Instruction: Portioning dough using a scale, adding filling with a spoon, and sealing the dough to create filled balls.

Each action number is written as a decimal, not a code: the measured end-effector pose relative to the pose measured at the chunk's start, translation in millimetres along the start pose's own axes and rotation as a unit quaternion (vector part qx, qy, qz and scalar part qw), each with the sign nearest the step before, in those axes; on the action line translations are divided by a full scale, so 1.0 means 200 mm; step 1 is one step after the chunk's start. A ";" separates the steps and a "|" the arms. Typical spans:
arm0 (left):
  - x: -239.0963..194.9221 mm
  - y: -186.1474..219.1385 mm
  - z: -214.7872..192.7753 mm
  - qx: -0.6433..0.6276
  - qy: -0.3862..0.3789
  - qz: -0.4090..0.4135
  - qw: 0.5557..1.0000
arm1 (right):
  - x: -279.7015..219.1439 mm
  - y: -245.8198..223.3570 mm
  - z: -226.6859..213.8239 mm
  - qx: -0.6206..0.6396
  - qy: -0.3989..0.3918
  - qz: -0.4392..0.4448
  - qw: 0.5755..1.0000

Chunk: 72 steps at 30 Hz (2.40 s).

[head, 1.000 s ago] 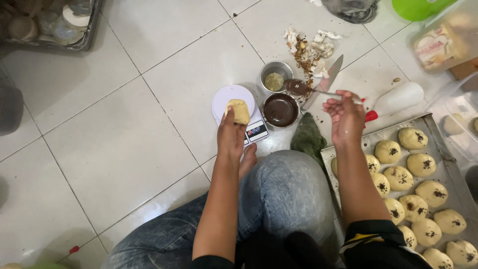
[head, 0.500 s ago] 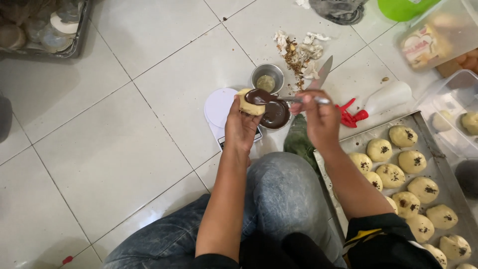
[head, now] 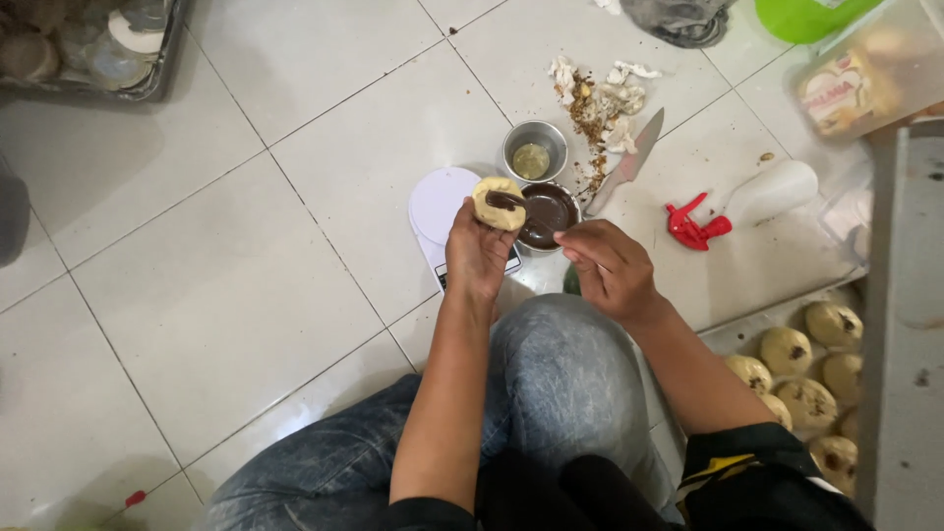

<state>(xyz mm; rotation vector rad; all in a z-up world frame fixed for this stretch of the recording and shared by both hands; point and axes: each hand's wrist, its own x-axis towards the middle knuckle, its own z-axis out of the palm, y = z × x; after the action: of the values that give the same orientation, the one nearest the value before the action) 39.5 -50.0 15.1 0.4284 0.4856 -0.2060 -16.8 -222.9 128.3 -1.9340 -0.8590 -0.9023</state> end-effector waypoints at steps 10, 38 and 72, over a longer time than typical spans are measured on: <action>0.05 0.01 -0.04 -0.013 0.008 0.005 1.000 | 0.09 -0.05 0.02 0.010 -0.001 -0.035 0.999; -0.02 0.05 -0.02 -0.048 0.007 0.023 0.999 | 0.06 -0.08 0.01 0.014 0.037 0.028 0.999; -0.30 0.41 -0.13 -0.048 -0.015 0.039 0.998 | -0.40 0.57 0.25 -0.020 -0.069 0.514 0.855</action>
<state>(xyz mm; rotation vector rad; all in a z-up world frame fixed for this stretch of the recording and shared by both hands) 1.3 40.7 51.9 0.3486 0.4457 -0.1125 48.6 -246.6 -3.0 -2.0950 0.1998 -0.1212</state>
